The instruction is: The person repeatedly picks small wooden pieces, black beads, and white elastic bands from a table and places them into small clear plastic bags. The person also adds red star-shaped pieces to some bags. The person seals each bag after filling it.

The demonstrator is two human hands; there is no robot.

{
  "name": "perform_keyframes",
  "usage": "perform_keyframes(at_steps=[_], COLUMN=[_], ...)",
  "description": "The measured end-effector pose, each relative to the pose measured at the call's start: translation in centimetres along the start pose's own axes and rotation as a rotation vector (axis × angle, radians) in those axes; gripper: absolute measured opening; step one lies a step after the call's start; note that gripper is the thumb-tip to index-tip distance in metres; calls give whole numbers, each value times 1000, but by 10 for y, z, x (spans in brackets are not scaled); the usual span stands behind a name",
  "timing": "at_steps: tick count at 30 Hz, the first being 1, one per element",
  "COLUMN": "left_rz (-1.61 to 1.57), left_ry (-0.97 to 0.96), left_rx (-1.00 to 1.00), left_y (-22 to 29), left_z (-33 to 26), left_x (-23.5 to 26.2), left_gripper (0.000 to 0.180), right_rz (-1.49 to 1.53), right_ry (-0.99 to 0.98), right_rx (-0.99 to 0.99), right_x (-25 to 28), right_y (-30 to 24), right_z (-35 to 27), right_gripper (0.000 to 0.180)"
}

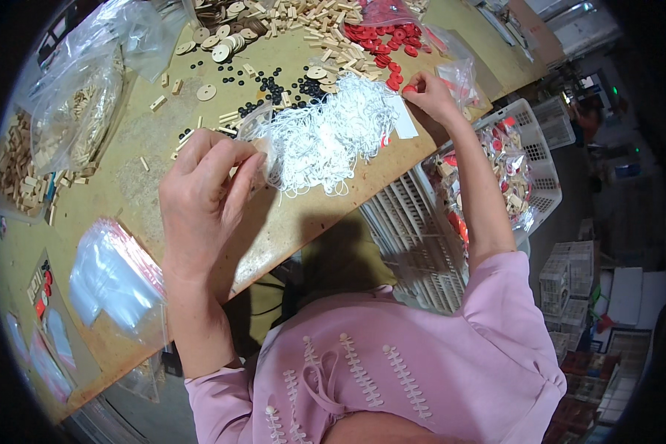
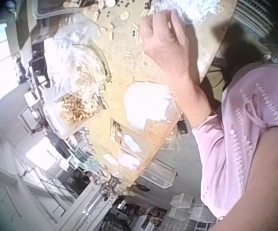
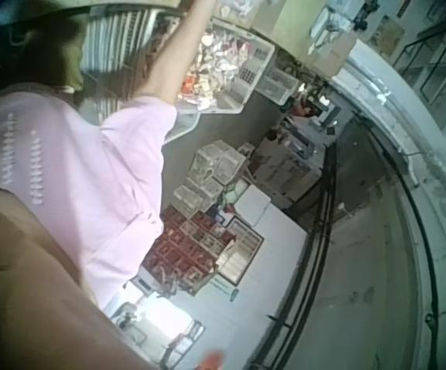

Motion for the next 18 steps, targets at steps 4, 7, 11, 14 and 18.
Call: perform_keyframes(at_steps=[4,7,11,14,18], left_rz=[-3,-8,-16,-9,-33], left_ry=[4,18,8,-11,4], left_rx=[3,26,4,9,48], left_y=[-2,-2,-3,-2,-4], left_z=[-1,0,0,0,-1], left_x=[-1,-1,-1,-2,-3], left_gripper=[8,8,8,8,7], right_rz=[549,851,622,492,294], right_ry=[-56,-24,-20,-75,-99], right_rx=[-210,-249,-107,-84,-98], right_x=[0,-3,1,-6,-11], right_y=[6,4,-3,-4,-5], right_z=[-4,-5,9,25,33], right_gripper=[23,25,25,24,23])
Point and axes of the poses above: each hand's wrist, its own z-axis towards the middle knuckle, its own x-axis out of the back of the hand, y = z × x, the point moved 6 cm from there along z, towards the middle knuckle, and after that the axes turned 6 degrees about x, right-handed, at the moved point
